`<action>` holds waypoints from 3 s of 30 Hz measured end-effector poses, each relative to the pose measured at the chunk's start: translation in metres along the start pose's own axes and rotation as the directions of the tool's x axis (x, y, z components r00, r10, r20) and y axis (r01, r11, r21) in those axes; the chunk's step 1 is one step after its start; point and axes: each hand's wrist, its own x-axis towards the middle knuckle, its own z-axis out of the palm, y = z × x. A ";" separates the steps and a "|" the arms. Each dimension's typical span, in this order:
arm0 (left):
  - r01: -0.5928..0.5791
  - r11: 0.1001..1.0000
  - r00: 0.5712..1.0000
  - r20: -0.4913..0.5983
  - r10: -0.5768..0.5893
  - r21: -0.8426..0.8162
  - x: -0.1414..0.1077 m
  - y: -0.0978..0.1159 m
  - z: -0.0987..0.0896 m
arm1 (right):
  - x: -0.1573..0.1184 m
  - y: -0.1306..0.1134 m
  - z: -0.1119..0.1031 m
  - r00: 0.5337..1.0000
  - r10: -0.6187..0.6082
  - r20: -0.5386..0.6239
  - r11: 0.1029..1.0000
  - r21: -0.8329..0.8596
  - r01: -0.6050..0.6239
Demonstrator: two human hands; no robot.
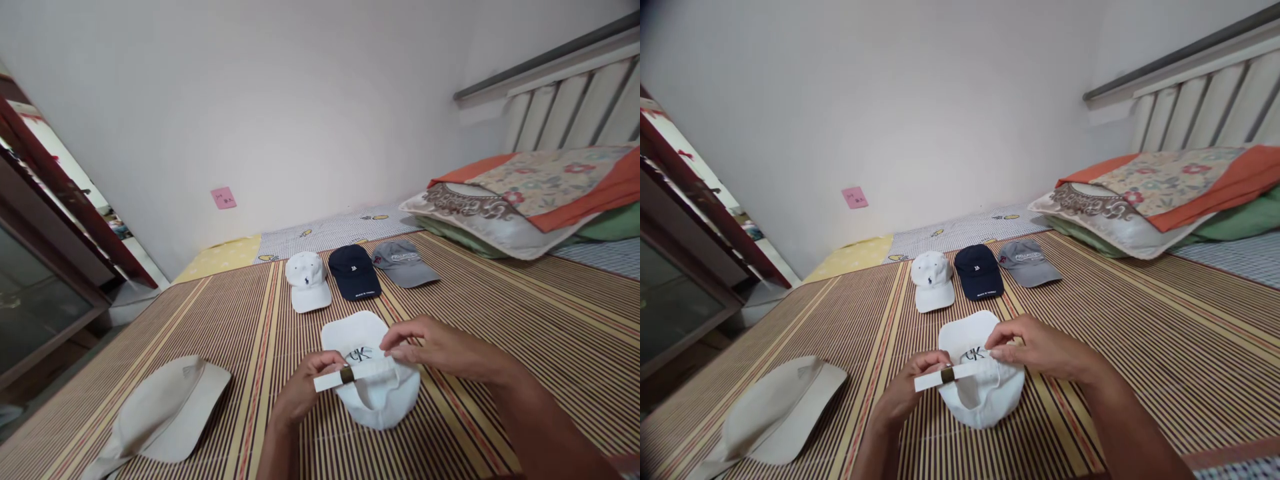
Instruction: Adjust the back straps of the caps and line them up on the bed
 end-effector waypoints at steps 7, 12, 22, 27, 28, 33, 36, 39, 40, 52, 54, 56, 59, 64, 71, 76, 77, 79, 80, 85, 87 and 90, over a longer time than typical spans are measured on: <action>-0.006 1.000 1.000 -0.004 0.006 -0.003 -0.001 0.008 0.003 | 0.009 -0.003 0.019 0.998 0.014 0.055 0.999 0.028 -0.016; -0.037 0.999 0.999 0.004 0.037 0.037 0.000 0.008 0.004 | 0.013 -0.020 0.035 0.999 0.022 0.025 0.999 -0.046 -0.021; -0.026 0.999 1.000 -0.010 0.027 0.039 0.000 0.008 0.007 | 0.012 -0.025 0.039 0.999 0.038 0.002 0.992 -0.123 -0.038; -0.037 0.997 0.999 -0.037 0.040 0.062 0.001 0.009 0.008 | 0.012 -0.029 0.040 0.999 0.042 -0.006 0.992 -0.116 -0.043; -0.042 0.997 0.998 -0.037 0.045 0.068 0.001 0.009 0.008 | 0.013 -0.029 0.040 0.999 0.043 -0.007 0.993 -0.113 -0.044; -0.036 0.999 0.999 -0.029 0.036 0.027 0.001 0.005 0.007 | 0.014 -0.024 0.040 0.999 0.038 0.013 0.996 -0.078 -0.037; -0.034 0.996 0.998 -0.050 0.030 -0.081 0.000 0.001 0.004 | 0.016 -0.020 0.040 1.000 0.020 0.014 0.998 -0.062 -0.019; -0.079 0.979 0.994 -0.090 0.063 -0.189 -0.004 0.003 -0.003 | 0.017 -0.016 0.037 1.000 0.021 0.002 0.998 -0.058 -0.021; -0.093 0.975 0.993 -0.085 0.078 -0.199 -0.006 0.006 -0.005 | 0.017 -0.015 0.037 1.000 0.022 0.000 0.998 -0.056 -0.021; 0.000 0.998 1.000 0.005 0.000 0.070 -0.009 0.022 0.002 | 0.013 -0.010 0.030 0.999 0.010 0.037 1.000 -0.002 -0.010; -0.009 0.998 1.000 -0.009 0.010 0.055 -0.007 0.017 0.002 | 0.011 -0.008 0.024 0.999 -0.003 0.037 1.000 0.007 0.002; -0.015 0.999 1.000 -0.018 0.016 0.039 -0.006 0.015 0.001 | 0.009 -0.005 0.017 1.000 -0.009 0.018 1.000 0.001 0.009; -0.027 0.999 0.999 -0.029 0.028 0.030 -0.005 0.015 0.001 | 0.004 0.002 0.007 1.000 0.003 0.014 1.000 0.012 -0.003; -0.046 0.998 0.998 -0.050 0.048 0.029 -0.005 0.015 0.001 | 0.002 0.014 0.002 0.997 0.060 0.045 0.998 -0.024 -0.059; -0.033 0.999 0.999 -0.013 0.033 -0.017 -0.005 0.014 0.001 | 0.011 0.018 0.008 0.984 0.069 0.165 0.997 0.027 -0.075; -0.010 0.999 1.000 0.010 0.010 -0.035 -0.006 0.017 0.000 | 0.013 0.019 0.012 0.976 0.057 0.209 0.998 0.020 -0.062; 0.001 0.999 1.000 0.021 0.000 -0.043 -0.007 0.016 -0.001 | 0.013 0.019 0.012 0.975 0.058 0.214 0.998 0.015 -0.062; 0.025 0.998 0.999 0.043 -0.022 -0.054 -0.008 0.014 -0.003 | 0.014 0.019 0.012 0.976 0.054 0.209 0.998 -0.004 -0.055; 0.033 0.998 0.998 0.049 -0.030 -0.059 -0.008 0.013 -0.004 | 0.014 0.019 0.012 0.978 0.051 0.204 0.999 -0.008 -0.051; 0.031 0.996 0.999 0.035 -0.028 -0.086 -0.007 0.010 -0.004 | 0.012 0.021 0.011 0.988 0.077 0.133 0.995 0.053 -0.084; 0.022 0.996 0.999 0.029 -0.020 -0.089 -0.006 0.011 -0.002 | 0.010 0.024 0.008 0.993 0.087 0.075 0.994 0.060 -0.092; -0.001 0.996 1.000 0.006 0.001 -0.094 -0.005 0.014 -0.001 | 0.007 0.028 0.003 0.996 0.070 0.061 0.995 0.071 -0.074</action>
